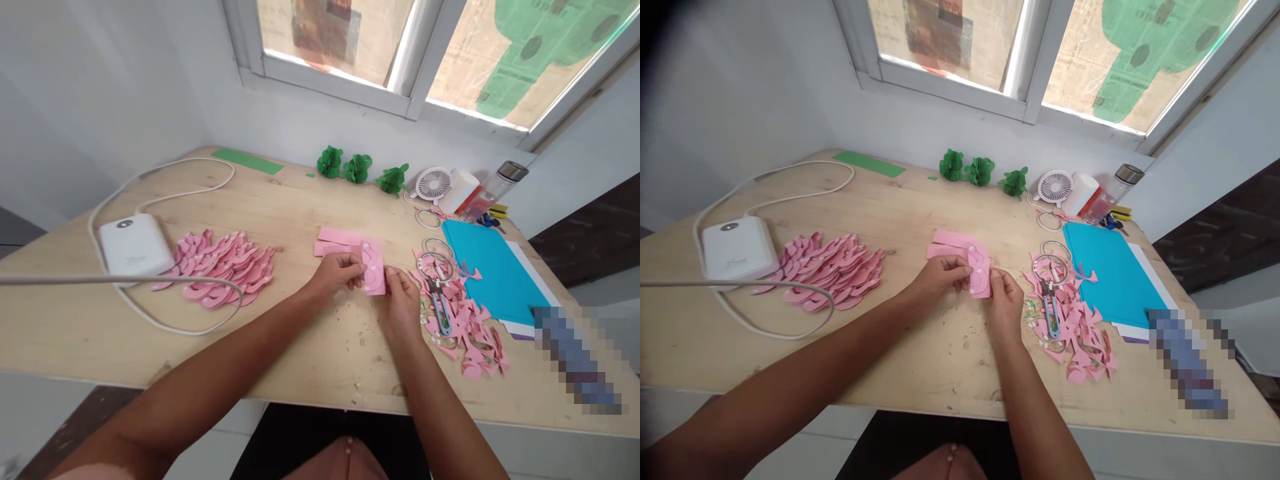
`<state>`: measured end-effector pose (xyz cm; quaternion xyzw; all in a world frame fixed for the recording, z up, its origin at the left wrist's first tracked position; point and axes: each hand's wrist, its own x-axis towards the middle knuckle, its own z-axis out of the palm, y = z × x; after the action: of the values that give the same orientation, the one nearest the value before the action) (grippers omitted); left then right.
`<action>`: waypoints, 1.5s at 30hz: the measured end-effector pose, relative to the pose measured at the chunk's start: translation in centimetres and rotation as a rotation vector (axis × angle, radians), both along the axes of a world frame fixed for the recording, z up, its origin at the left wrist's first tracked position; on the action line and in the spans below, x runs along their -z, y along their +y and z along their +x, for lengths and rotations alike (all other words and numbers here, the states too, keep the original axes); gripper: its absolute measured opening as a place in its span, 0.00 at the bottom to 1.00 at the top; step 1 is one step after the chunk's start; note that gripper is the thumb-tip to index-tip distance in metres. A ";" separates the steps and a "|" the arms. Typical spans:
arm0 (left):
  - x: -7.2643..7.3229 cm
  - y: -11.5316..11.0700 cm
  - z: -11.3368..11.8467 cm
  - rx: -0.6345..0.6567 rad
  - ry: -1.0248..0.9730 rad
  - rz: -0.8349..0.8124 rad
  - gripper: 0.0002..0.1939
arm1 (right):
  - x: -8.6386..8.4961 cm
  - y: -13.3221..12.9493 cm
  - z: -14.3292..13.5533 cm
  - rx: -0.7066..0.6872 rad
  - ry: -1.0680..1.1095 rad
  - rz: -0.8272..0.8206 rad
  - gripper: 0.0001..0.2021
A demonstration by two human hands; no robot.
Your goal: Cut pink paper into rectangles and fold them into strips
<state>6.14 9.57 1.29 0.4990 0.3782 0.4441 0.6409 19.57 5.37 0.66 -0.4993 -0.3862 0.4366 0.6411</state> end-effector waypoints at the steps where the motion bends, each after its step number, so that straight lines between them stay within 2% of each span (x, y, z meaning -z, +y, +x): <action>1: 0.0 0.1 -0.1 -0.015 -0.007 -0.004 0.12 | 0.0 0.0 0.0 -0.003 0.001 0.001 0.13; 13: -0.4 0.0 -0.1 -0.051 -0.051 -0.036 0.12 | -0.3 -0.2 0.0 -0.019 -0.043 -0.069 0.13; 45: -0.2 0.0 -0.1 -0.035 -0.109 -0.058 0.13 | -0.2 -0.2 -0.1 -0.022 -0.054 -0.079 0.14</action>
<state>6.03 9.58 1.54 0.4487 0.3638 0.4706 0.6670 19.44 5.22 0.84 -0.5315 -0.3910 0.4449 0.6055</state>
